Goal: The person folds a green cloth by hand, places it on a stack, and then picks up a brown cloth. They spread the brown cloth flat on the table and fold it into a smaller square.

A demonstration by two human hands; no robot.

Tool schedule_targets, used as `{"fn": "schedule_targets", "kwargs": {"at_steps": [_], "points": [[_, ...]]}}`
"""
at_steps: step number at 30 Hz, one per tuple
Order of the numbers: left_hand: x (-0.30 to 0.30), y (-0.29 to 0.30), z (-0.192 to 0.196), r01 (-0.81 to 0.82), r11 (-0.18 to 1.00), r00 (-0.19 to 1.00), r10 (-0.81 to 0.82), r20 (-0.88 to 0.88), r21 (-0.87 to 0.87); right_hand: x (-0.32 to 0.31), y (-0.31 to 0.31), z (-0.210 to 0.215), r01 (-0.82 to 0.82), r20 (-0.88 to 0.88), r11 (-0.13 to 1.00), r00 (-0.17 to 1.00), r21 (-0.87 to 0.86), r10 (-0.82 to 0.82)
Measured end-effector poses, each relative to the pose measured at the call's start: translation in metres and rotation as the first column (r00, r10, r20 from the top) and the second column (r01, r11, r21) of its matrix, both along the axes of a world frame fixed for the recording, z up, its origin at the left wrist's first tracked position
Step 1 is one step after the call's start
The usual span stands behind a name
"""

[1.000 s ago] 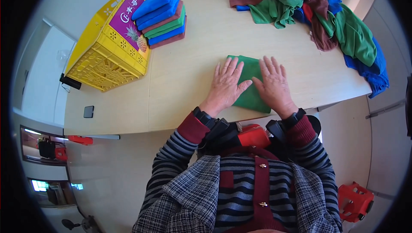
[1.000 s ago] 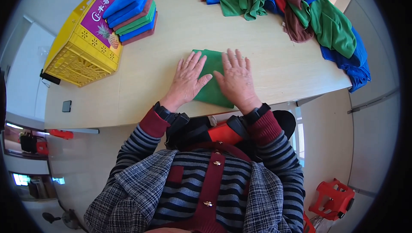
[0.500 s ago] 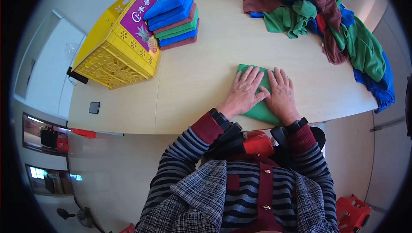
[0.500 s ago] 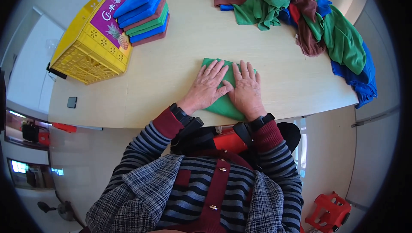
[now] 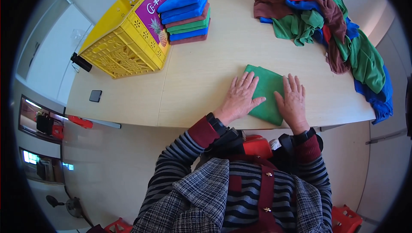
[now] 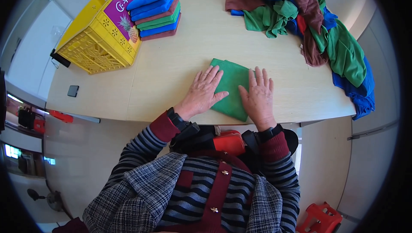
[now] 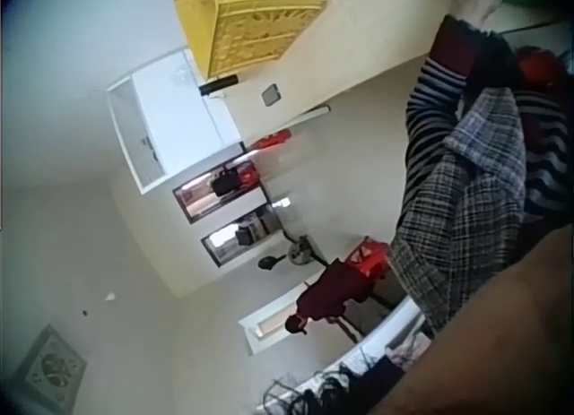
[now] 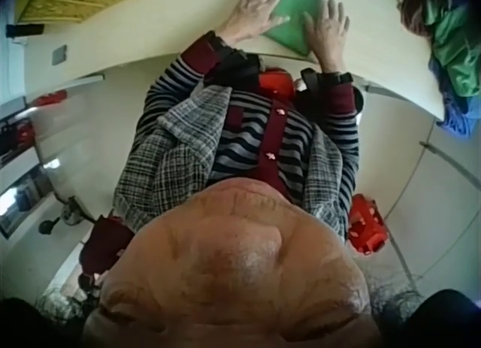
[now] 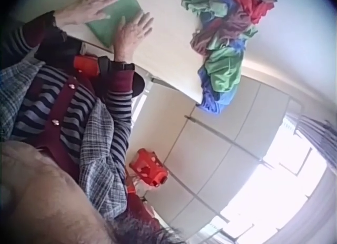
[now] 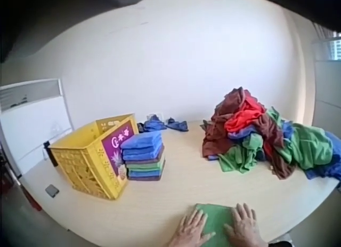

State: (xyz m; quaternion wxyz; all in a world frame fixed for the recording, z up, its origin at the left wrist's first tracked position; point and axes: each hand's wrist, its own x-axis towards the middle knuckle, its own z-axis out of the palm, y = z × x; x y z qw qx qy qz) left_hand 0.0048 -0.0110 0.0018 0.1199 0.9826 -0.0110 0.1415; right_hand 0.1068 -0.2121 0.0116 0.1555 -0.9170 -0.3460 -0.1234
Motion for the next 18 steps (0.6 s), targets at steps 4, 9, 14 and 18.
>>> {"fn": "schedule_targets", "kwargs": {"at_steps": [4, 9, 14, 18], "points": [[-0.012, -0.017, 0.002, 0.116, 0.993, 0.992, -0.116, 0.045, -0.012, -0.025, 0.015, 0.007, -0.118, -0.034, 0.991, 0.992, 0.061, 0.12], [-0.018, -0.015, -0.002, 0.123, 0.992, 0.992, -0.124, 0.029, 0.034, -0.025, 0.016, -0.006, -0.137, -0.066, 0.99, 0.988, 0.043, 0.14], [-0.021, -0.014, -0.003, 0.113, 0.992, 0.992, -0.115, 0.053, 0.054, -0.027, 0.018, -0.008, -0.149, -0.046, 0.987, 0.987, 0.059, 0.151], [-0.025, -0.013, -0.005, 0.11, 0.992, 0.991, -0.114, 0.075, 0.055, -0.028, 0.013, -0.008, -0.142, -0.023, 0.986, 0.989, 0.086, 0.145]]}}
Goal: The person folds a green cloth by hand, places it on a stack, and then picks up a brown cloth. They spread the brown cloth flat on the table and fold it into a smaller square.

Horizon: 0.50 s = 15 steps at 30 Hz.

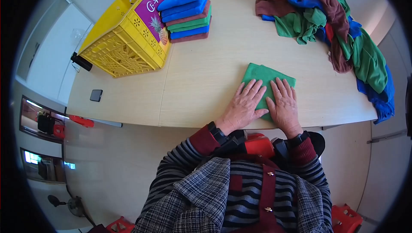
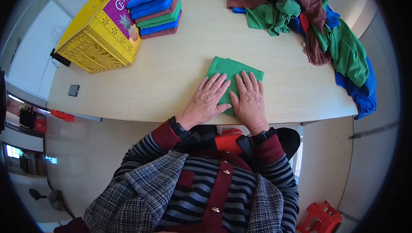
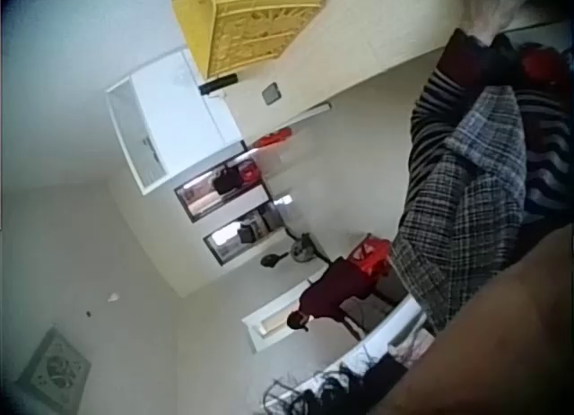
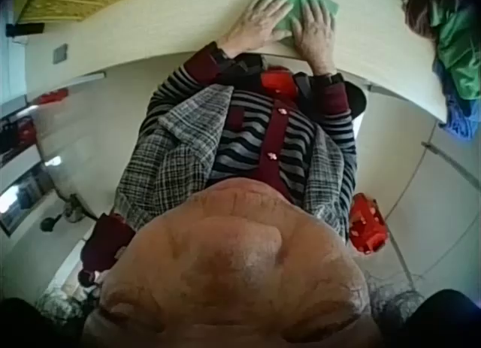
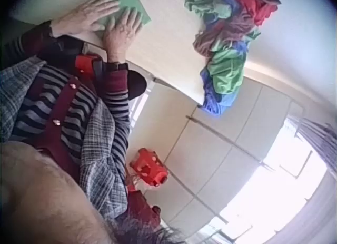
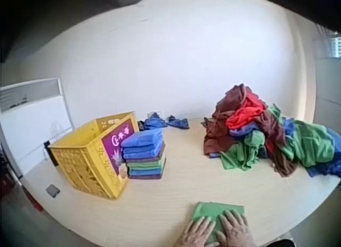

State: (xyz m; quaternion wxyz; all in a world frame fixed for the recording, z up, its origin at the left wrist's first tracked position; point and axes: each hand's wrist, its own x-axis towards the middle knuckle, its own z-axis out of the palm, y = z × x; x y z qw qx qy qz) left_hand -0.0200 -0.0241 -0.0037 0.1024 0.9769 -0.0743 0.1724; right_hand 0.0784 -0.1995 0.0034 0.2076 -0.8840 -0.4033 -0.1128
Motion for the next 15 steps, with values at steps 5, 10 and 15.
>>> {"fn": "schedule_targets", "kwargs": {"at_steps": [5, 10, 15], "points": [[0.001, -0.001, 0.005, 0.008, 0.999, 1.0, -0.009, -0.01, -0.034, 0.001, -0.007, 0.002, 0.052, -0.013, 0.999, 0.999, 0.012, -0.052], [-0.005, 0.008, 0.007, -0.018, 0.998, 0.999, 0.016, -0.041, -0.053, 0.013, -0.011, -0.002, 0.052, -0.038, 0.999, 0.998, 0.009, -0.052], [-0.004, 0.003, 0.013, -0.012, 0.999, 0.997, 0.009, -0.072, -0.038, 0.021, -0.026, 0.006, 0.111, -0.034, 0.992, 0.993, -0.057, -0.113]]}}
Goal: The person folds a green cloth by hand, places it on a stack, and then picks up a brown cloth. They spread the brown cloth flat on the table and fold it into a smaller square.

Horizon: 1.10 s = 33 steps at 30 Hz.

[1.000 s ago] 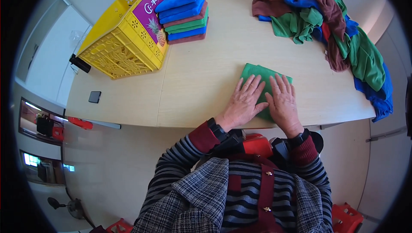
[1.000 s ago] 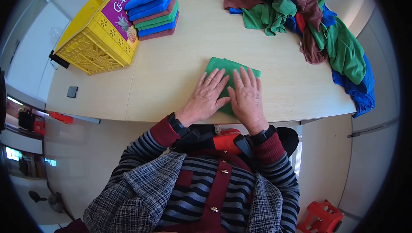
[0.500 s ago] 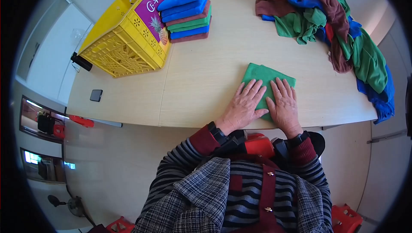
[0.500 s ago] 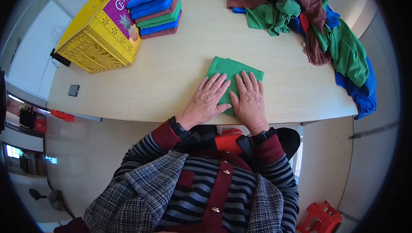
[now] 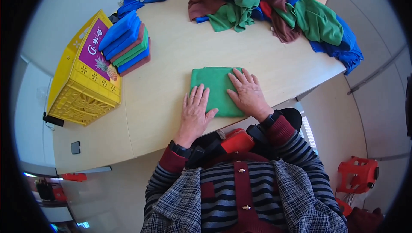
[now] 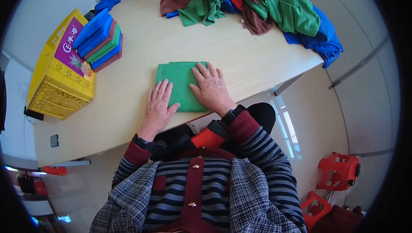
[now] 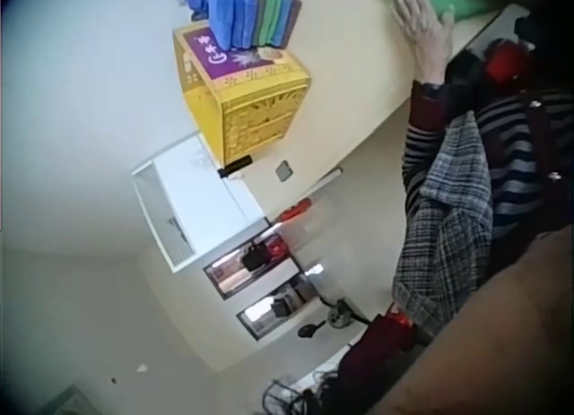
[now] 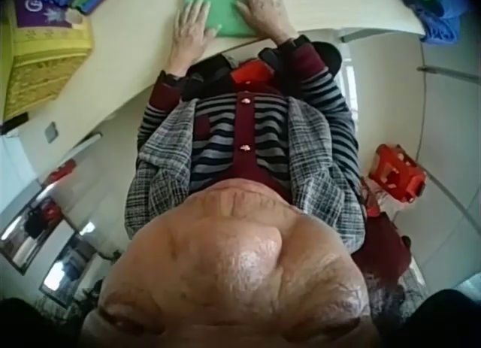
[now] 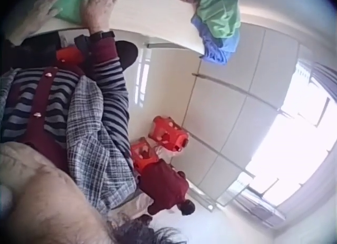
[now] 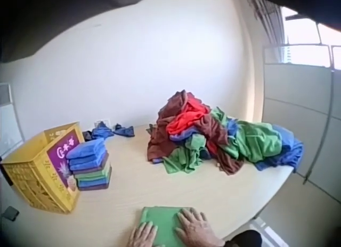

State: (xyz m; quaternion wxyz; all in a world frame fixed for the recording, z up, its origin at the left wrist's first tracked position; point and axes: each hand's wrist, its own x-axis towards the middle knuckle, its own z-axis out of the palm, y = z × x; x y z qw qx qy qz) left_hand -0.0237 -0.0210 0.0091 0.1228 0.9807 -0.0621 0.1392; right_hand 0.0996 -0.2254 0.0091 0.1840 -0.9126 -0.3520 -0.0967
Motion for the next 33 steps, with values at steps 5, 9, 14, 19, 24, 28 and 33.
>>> {"fn": "schedule_targets", "kwargs": {"at_steps": [5, 9, 14, 19, 24, 28, 33], "points": [[0.0, -0.006, 0.006, 0.006, 0.999, 1.0, -0.006, -0.019, 0.032, -0.013, 0.015, 0.012, -0.084, 0.03, 0.995, 0.996, 0.058, 0.082], [0.003, -0.013, 0.003, 0.023, 0.999, 1.0, -0.023, -0.012, 0.032, -0.021, 0.038, 0.005, -0.116, -0.01, 0.991, 0.993, 0.063, 0.117], [0.002, -0.007, -0.006, 0.017, 0.998, 1.0, -0.016, -0.009, 0.062, -0.014, 0.038, -0.004, -0.137, -0.039, 0.987, 0.989, 0.084, 0.14], [0.004, -0.012, 0.0, 0.013, 0.999, 0.999, -0.011, -0.05, 0.044, -0.002, 0.026, -0.004, -0.135, -0.037, 0.987, 0.99, 0.083, 0.138], [0.002, -0.006, -0.003, -0.035, 0.998, 0.999, 0.036, -0.022, 0.046, 0.006, 0.026, 0.001, -0.105, -0.056, 0.994, 0.993, 0.034, 0.107], [0.008, -0.009, -0.002, -0.007, 1.0, 1.0, 0.006, 0.011, 0.022, 0.016, 0.011, -0.004, -0.012, -0.044, 0.999, 0.999, 0.032, 0.013], [-0.004, -0.003, 0.001, 0.004, 1.0, 1.0, -0.004, 0.007, -0.025, 0.019, 0.008, -0.002, -0.007, -0.026, 1.0, 1.0, -0.005, 0.007]]}}
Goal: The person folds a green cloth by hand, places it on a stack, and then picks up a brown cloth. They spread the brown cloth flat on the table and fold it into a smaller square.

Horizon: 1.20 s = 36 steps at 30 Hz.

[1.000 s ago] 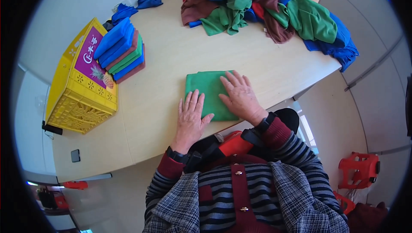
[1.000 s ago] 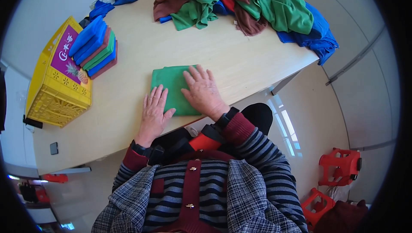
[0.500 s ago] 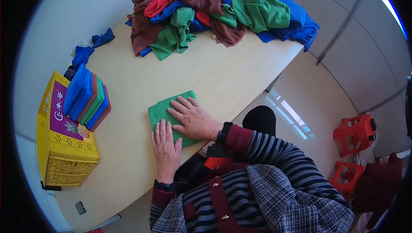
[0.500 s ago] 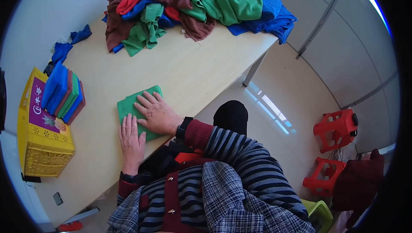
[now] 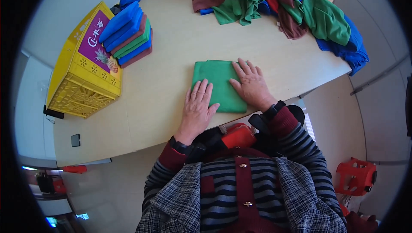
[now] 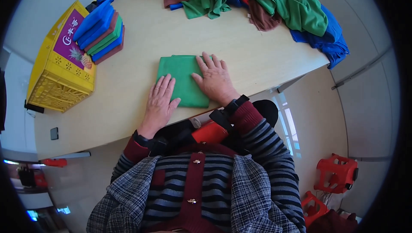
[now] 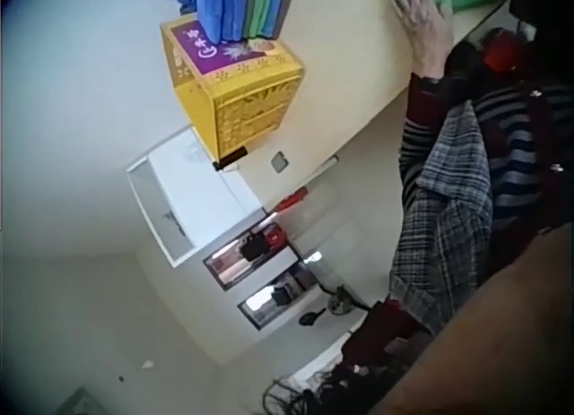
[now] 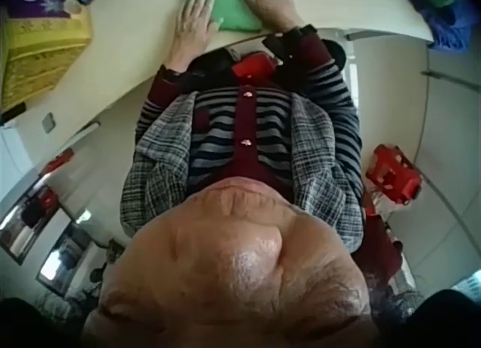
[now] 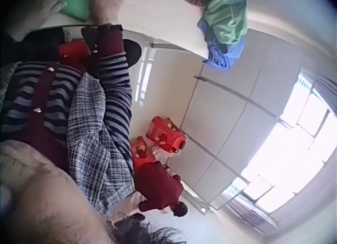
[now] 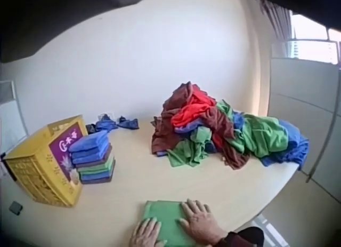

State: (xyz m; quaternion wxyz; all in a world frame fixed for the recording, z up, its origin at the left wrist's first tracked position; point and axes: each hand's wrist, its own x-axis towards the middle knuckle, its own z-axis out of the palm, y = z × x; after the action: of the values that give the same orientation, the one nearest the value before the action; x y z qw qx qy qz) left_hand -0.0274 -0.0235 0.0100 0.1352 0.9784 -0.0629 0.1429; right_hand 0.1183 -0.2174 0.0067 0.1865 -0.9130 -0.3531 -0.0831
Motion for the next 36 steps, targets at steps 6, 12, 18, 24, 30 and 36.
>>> {"fn": "schedule_targets", "kwargs": {"at_steps": [6, 12, 18, 24, 30, 36], "points": [[0.023, 0.009, 0.022, -0.001, 1.0, 0.994, -0.001, -0.113, -0.02, 0.0, 0.01, 0.023, -0.008, 0.043, 0.993, 0.999, -0.118, 0.013], [0.073, 0.012, -0.02, -0.008, 1.0, 0.994, 0.007, 0.107, 0.008, -0.003, 0.046, -0.007, -0.118, 0.027, 0.989, 0.992, -0.093, 0.121], [0.075, 0.013, -0.023, 0.013, 1.0, 0.996, -0.014, 0.089, 0.011, 0.004, 0.034, -0.011, -0.082, 0.089, 0.995, 0.992, -0.064, 0.088], [0.075, 0.015, -0.02, -0.022, 1.0, 0.999, 0.022, 0.024, -0.009, 0.011, 0.02, -0.01, -0.024, 0.067, 1.0, 0.997, 0.005, 0.024], [0.073, 0.022, -0.022, -0.091, 0.993, 0.996, 0.092, 0.005, -0.075, 0.014, 0.006, -0.008, -0.015, 0.015, 1.0, 1.0, 0.028, 0.014], [0.049, 0.013, -0.01, -0.157, 0.985, 0.987, 0.159, -0.011, 0.065, 0.004, 0.0, 0.007, 0.068, 0.077, 0.992, 0.995, -0.109, -0.06]]}}
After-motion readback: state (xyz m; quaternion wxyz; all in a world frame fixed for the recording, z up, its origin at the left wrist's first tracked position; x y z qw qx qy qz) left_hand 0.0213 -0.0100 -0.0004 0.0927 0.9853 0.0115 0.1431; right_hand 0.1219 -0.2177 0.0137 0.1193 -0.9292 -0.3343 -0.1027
